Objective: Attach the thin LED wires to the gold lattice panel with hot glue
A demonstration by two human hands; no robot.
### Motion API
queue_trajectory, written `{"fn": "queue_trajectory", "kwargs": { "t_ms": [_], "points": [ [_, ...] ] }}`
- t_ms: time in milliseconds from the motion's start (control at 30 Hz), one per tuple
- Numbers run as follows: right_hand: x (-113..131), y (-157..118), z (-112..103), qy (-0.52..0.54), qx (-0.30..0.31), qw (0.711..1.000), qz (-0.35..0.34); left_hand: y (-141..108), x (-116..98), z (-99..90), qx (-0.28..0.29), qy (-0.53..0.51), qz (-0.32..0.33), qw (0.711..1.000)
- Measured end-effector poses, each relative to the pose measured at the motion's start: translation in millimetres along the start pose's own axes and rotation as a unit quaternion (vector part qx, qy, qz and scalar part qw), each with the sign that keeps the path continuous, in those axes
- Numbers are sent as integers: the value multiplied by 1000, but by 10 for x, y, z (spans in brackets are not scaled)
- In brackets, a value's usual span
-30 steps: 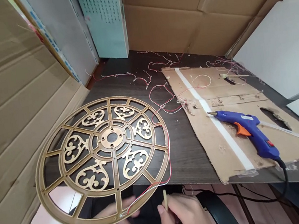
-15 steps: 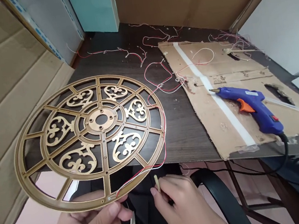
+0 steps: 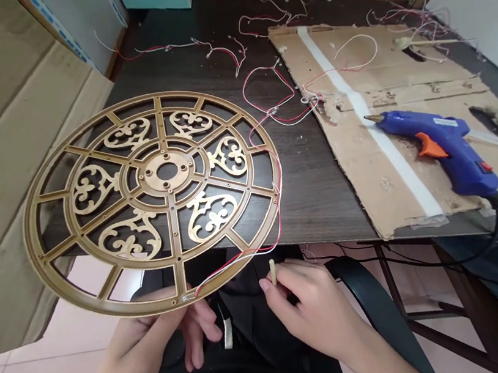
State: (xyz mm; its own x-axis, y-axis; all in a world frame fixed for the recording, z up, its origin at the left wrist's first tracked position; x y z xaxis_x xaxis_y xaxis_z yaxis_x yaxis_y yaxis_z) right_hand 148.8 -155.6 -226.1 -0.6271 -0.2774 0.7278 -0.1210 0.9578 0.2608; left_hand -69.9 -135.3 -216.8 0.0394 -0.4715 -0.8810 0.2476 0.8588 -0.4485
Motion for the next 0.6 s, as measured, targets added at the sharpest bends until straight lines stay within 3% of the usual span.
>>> {"fn": "queue_trajectory", "kwargs": {
  "t_ms": [167,400,500,600],
  "points": [
    [-49,-35,42,16,27,999,39,84,44,-88,-22,102,106,989],
    [-4,-45,83,91,40,993,62,9,113,21,27,318,196,927],
    [40,-38,93,98,51,992,65,-42,28,114,68,335,226,912],
    [59,-76,145,36,83,994,55,-45,-92,176,75,322,276,902]
  ]
}}
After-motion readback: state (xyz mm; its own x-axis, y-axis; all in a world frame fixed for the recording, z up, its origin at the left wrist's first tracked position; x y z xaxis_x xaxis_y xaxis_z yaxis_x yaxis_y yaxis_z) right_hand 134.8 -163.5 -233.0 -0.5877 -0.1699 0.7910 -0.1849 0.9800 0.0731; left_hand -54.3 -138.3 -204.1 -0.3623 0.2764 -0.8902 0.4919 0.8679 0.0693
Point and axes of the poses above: each hand's wrist, its own y-axis towards the middle knuckle, its own z-axis out of the palm, x = y × z, the point moved 4 cm from there along y, towards the middle knuckle, and after that the axes turned 10 degrees about -x, right-handed, at the moved point
